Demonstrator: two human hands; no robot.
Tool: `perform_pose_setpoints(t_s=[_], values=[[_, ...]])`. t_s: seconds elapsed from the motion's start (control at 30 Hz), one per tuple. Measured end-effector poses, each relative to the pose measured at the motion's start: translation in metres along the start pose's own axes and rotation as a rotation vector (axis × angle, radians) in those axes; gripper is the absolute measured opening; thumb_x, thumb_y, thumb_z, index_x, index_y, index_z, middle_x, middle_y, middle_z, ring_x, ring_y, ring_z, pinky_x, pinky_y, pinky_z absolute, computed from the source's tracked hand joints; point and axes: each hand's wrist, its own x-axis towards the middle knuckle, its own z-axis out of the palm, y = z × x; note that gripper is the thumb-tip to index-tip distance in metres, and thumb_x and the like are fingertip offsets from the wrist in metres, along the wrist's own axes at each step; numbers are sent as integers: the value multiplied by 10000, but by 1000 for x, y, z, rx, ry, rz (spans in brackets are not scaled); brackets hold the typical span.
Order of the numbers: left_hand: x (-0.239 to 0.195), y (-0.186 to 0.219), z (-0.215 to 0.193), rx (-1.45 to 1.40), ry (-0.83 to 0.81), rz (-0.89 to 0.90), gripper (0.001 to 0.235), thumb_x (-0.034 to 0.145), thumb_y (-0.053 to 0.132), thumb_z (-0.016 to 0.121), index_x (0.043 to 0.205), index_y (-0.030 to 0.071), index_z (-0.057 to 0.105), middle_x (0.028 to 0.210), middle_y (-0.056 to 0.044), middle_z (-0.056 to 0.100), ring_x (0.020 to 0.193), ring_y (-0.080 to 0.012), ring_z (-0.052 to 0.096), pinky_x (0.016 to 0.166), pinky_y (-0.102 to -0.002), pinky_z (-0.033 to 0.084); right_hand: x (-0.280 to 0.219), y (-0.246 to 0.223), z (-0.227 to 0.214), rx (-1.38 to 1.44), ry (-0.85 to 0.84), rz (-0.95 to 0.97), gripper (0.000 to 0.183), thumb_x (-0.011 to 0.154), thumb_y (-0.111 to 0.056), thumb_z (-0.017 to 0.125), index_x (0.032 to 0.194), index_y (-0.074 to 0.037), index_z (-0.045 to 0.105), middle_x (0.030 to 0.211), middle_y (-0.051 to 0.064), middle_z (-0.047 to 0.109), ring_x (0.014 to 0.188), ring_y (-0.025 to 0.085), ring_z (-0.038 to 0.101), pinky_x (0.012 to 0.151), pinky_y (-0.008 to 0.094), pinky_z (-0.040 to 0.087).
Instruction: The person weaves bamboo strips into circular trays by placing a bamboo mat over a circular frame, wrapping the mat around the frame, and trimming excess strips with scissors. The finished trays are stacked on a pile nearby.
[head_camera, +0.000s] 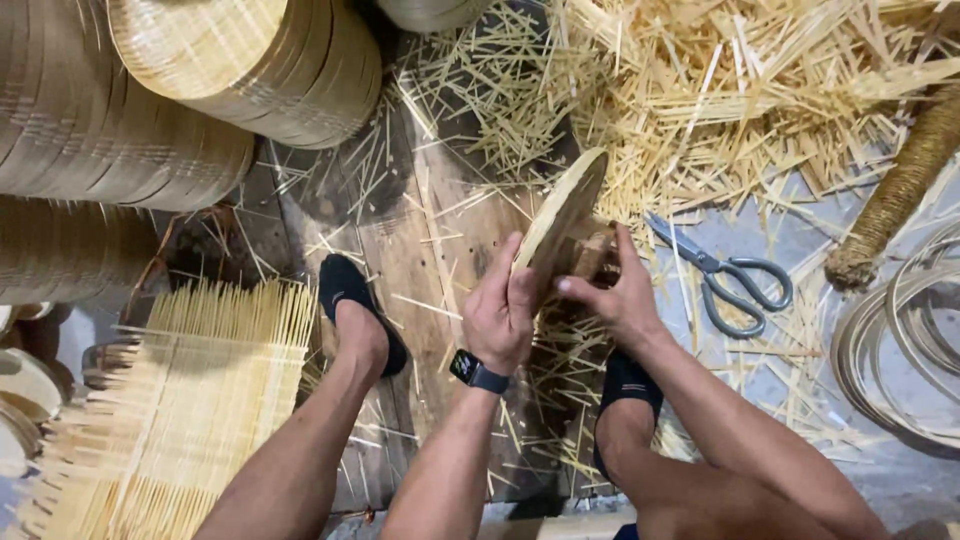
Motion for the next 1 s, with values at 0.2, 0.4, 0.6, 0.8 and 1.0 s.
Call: perform_pose_setpoints(t_s=[0.2,0.4,0.6,0.8,1.0], values=[[30,-83,-51,88,230,-310,532,1130,474,452,1100,35,752,830,-22,718,702,-116,650,581,-302,505,-42,59,-67,1082,-424,215,1177,689,-618,858,1593,-64,348,1560,125,496,1400,304,515,1166,507,404],[69,-116,-162,-277,278,-956,562,1060,487,537,1213,-28,701,953,-154,710,779,-232,635,653,-367,535,-52,107,-49,1015,-308,418,962,852,-629,657,1566,-59,355,1510,119,535,1350,289,562,1117,477,482],[68,-110,-161,-672,190,-1003,527,1028,417,525,1256,-47,627,1138,-161,743,929,-233,742,798,-360,624,-42,42,-10,856,-316,555,741,958,-631,396,1460,-88,431,1294,184,643,1044,320,720,710,492,657],[28,-211,-116,-155,21,-776,534,1115,403,593,1180,-102,754,1101,-205,767,981,-167,608,908,-306,401,-53,106,-10,321,-158,323,387,1062,-298,565,1241,44,600,1016,184,655,821,246,681,655,409,642],[43,-182,-50,-465,-47,-762,496,986,434,640,1239,12,697,1152,-15,735,1026,-86,652,913,-249,517,-80,76,-2,-258,37,177,290,966,-226,607,1171,-24,641,660,93,681,576,201,687,537,331,532]])
